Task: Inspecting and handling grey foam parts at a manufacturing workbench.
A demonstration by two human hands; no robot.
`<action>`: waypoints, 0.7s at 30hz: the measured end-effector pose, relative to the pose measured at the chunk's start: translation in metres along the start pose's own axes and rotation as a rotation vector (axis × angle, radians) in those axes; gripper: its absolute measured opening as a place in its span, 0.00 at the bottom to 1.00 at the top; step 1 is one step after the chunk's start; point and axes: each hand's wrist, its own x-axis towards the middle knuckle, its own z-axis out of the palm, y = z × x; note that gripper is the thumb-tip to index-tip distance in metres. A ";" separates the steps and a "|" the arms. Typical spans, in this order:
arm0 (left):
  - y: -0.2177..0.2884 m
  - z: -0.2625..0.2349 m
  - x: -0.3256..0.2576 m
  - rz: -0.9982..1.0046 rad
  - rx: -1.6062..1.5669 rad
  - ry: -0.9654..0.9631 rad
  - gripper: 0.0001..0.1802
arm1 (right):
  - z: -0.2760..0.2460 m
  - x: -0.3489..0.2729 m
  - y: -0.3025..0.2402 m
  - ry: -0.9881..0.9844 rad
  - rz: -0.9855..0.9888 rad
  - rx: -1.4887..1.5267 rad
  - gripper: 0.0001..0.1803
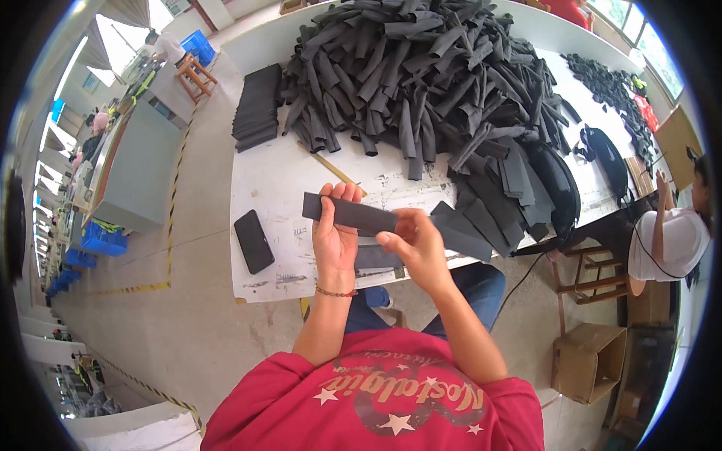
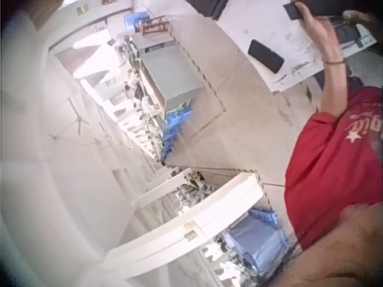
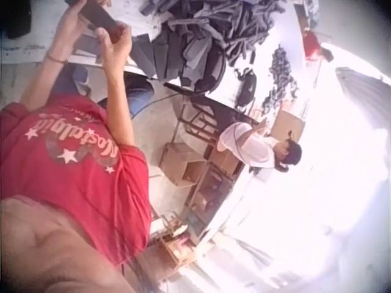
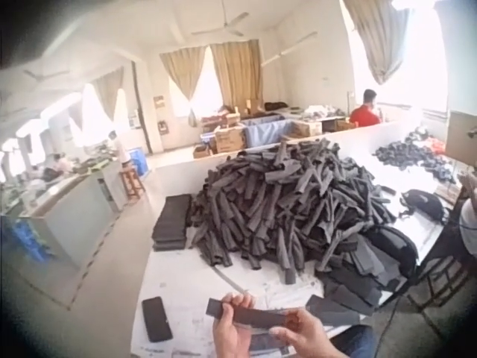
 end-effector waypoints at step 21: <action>0.036 -0.101 0.015 0.348 1.472 0.130 0.09 | -0.055 -0.025 0.062 0.027 0.115 -1.019 0.20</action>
